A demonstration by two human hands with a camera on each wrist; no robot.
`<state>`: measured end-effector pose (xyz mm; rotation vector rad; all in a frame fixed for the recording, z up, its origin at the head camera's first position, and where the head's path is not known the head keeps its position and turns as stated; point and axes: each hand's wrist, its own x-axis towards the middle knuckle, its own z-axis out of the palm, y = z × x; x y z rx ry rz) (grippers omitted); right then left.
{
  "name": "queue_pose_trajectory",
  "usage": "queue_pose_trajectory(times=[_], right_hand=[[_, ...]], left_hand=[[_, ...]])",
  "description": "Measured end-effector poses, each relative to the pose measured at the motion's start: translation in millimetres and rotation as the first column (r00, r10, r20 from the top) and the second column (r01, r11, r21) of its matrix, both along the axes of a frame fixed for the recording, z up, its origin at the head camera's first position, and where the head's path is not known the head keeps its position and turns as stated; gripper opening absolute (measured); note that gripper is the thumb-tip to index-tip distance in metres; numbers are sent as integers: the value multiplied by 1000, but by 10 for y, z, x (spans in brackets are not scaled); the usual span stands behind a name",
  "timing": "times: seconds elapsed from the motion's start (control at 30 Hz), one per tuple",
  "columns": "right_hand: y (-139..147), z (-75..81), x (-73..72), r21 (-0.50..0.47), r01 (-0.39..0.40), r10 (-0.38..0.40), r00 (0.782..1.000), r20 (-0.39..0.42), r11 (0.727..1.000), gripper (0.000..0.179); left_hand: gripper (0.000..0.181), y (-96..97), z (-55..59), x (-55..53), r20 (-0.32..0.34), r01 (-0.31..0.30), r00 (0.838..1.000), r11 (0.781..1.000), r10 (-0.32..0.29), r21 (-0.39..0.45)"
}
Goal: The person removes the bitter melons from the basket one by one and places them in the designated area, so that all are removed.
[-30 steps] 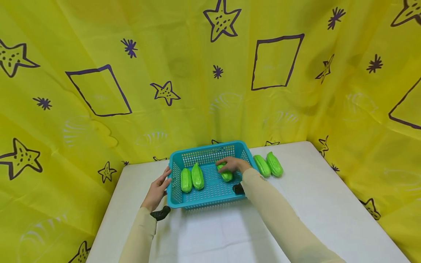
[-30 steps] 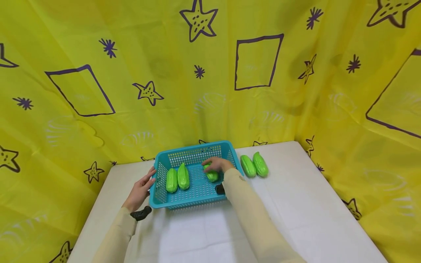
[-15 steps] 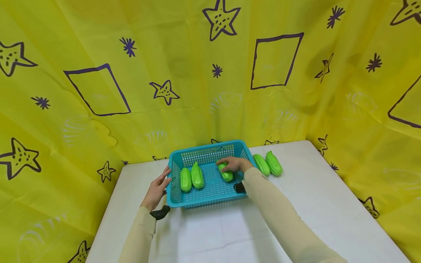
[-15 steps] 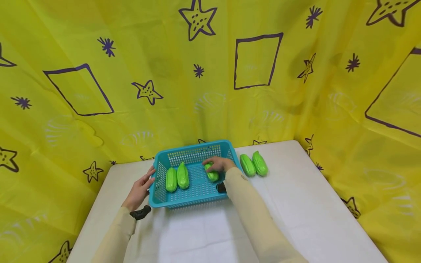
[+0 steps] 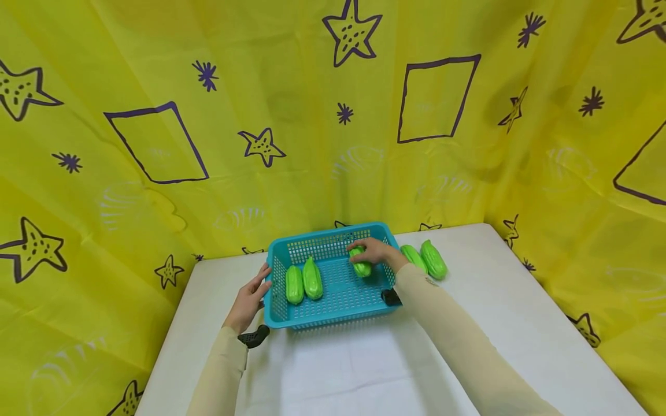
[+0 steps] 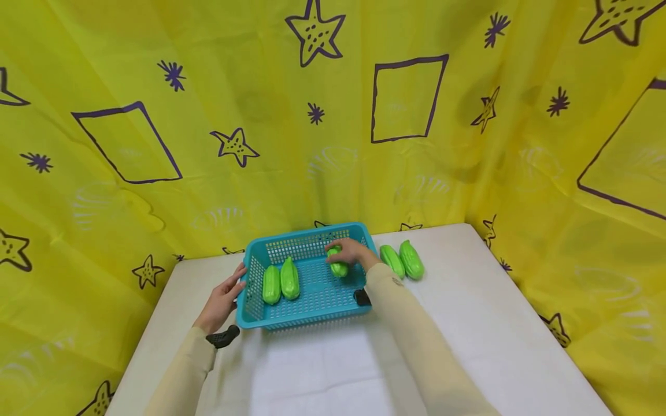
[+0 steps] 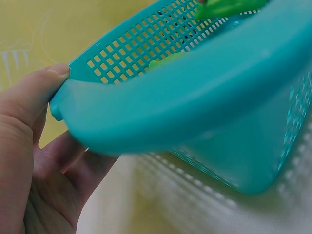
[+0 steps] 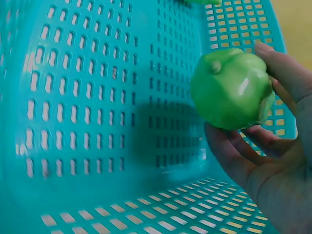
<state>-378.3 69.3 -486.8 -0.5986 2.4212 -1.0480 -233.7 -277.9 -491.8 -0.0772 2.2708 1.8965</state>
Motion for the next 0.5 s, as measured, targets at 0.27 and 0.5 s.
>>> queue_pose_trajectory(times=[0.27,0.5], right_hand=[[89,152,49,28,-15,20,984,-178,1000,46],[152,302,155,-34,41,-47,977,-207,999,42]], left_hand=[[53,-55,-210,-88,-19,-6,1000,1000,6,-6],[54,-99,-327,-132,-59,-4,998,999,2,-35]])
